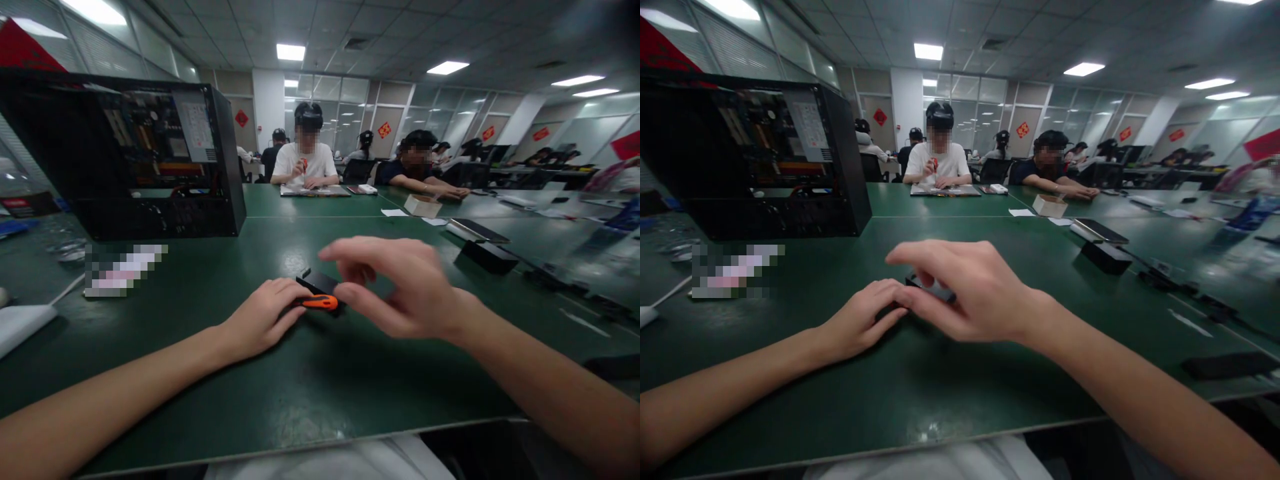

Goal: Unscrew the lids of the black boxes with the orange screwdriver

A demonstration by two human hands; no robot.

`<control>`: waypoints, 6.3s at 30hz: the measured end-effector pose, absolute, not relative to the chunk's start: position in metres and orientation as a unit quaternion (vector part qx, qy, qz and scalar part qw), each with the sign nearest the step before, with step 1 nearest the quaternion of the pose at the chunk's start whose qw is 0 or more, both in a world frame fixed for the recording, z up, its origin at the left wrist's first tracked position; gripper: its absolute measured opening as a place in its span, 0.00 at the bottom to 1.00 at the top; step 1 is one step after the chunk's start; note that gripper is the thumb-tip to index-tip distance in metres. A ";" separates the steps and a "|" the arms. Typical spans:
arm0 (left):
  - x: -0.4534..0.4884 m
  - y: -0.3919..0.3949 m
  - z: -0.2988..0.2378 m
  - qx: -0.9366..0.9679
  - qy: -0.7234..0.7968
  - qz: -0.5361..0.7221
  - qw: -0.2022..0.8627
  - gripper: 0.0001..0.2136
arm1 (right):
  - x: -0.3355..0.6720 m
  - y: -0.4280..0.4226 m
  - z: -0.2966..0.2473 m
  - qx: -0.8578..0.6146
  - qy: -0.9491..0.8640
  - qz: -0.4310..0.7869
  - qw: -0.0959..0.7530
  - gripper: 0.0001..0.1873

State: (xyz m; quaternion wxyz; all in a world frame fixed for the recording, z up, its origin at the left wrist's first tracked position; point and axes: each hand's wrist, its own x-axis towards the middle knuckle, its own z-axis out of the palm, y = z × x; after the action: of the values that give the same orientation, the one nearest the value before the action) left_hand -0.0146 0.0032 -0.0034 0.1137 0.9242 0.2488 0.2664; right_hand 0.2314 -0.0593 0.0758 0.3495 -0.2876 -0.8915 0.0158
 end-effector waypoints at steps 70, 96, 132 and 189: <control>0.000 0.009 0.000 0.846 0.360 0.286 0.270 0.18 | 0.236 -0.023 0.126 -0.331 -0.909 0.005 0.255 0.10; 0.000 0.009 0.002 0.851 0.358 0.277 0.267 0.18 | 0.229 -0.016 0.146 -0.243 -0.960 -0.015 0.141 0.09; 0.000 0.011 0.004 0.850 0.360 0.250 0.293 0.19 | 0.255 -0.008 0.163 -0.343 -0.936 -0.046 0.057 0.10; 0.003 0.010 0.003 0.883 0.336 0.248 0.215 0.18 | 0.305 -0.019 0.109 -0.400 -0.887 0.228 0.026 0.23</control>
State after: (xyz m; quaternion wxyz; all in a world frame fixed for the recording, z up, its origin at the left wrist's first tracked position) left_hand 0.0030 0.0104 0.0032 0.2153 0.8827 0.3363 0.2476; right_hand 0.3054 -0.0189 0.1088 0.0257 -0.4005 -0.8871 0.2282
